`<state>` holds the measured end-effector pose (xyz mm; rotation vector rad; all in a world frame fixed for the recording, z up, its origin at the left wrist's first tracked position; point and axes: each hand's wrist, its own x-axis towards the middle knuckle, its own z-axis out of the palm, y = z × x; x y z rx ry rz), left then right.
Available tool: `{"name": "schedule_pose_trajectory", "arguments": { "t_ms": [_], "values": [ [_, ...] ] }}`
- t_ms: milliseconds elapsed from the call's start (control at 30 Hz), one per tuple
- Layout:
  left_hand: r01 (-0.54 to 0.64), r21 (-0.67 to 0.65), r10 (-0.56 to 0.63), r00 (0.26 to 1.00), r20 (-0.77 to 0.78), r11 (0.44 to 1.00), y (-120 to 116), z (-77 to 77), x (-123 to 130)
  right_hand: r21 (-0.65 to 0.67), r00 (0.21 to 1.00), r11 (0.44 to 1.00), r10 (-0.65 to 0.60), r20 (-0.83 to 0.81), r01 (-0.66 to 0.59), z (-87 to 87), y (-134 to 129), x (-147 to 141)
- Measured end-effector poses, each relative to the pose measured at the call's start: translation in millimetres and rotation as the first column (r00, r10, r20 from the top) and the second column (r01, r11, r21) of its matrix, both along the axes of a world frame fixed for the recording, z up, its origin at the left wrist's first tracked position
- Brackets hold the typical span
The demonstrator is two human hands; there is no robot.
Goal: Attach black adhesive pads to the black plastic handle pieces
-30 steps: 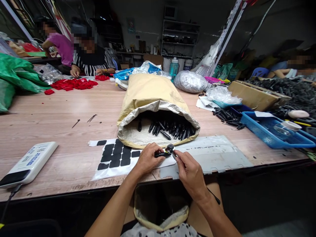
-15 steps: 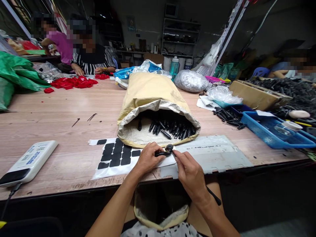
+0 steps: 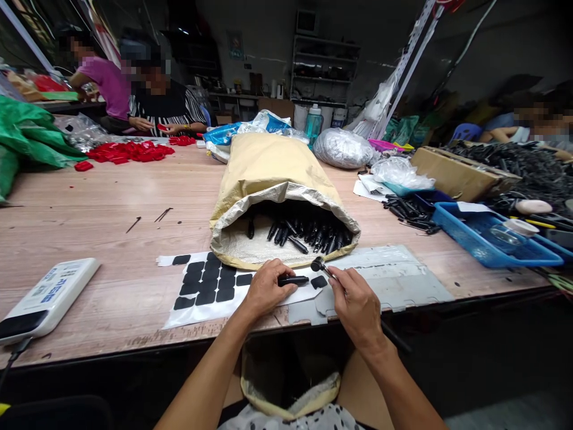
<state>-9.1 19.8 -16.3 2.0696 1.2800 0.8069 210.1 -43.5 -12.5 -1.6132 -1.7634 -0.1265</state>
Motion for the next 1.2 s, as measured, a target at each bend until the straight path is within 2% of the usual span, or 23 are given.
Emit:
{"name": "schedule_pose_trajectory", "arguments": {
  "t_ms": [233,600,667,767,833,900,933,967,1000,1033,1067,1100,1133,1200],
  "values": [
    [0.0,-0.008,0.0,1.0,-0.004,1.0,-1,-0.1,0,0.018,0.979,0.995,-0.1,0.175,0.098,-17.4,13,19],
    [0.029,-0.027,-0.028,0.999,0.025,0.999,2,-2.2,-1,0.009,0.966,0.987,-0.161,0.202,0.163,-22.7,12,14],
    [0.051,-0.046,-0.049,0.997,0.053,0.998,-1,5.2,-2,0.012,0.966,0.986,-0.166,0.2,0.167,-23.0,13,14],
    [0.14,-0.118,-0.122,0.981,0.153,0.983,-20,29.6,-6,0.016,0.967,0.986,-0.164,0.196,0.164,-23.1,13,14],
    [0.28,-0.228,-0.234,0.949,0.209,0.933,-40,48.3,-9,0.018,0.967,0.987,-0.162,0.196,0.161,-23.1,12,14],
    [0.461,-0.377,-0.398,0.887,0.234,0.804,-63,58.4,-10,0.017,0.966,0.986,-0.165,0.197,0.165,-23.1,12,14],
    [0.525,-0.442,-0.475,0.85,0.227,0.727,-73,57.4,-10,0.016,0.966,0.986,-0.167,0.197,0.167,-23.1,12,14],
    [0.552,-0.491,-0.533,0.823,0.194,0.674,-82,51.5,-8,0.015,0.966,0.985,-0.169,0.197,0.17,-23.1,12,14],
    [0.536,-0.526,-0.564,0.817,0.125,0.661,-91,40.7,-5,0.014,0.966,0.985,-0.17,0.197,0.17,-23.0,12,14],
    [0.475,-0.546,-0.558,0.83,0.017,0.69,-97,25.3,-2,0.013,0.966,0.985,-0.169,0.196,0.17,-22.9,12,14],
    [0.378,-0.549,-0.514,0.85,-0.112,0.746,-102,6.4,1,0.012,0.966,0.986,-0.168,0.196,0.169,-22.8,12,13],
    [0.256,-0.541,-0.441,0.864,-0.244,0.801,-106,-14.8,4,0.011,0.966,0.985,-0.169,0.194,0.17,-22.6,12,13],
    [0.135,-0.538,-0.367,0.862,-0.35,0.832,-109,-36.8,7,0.013,0.966,0.985,-0.171,0.193,0.172,-22.4,12,13],
    [-0.02,-0.571,-0.291,0.846,-0.448,0.821,-111,-76.6,11,0.018,0.966,0.984,-0.176,0.19,0.176,-22.0,11,12]
  ]
}}
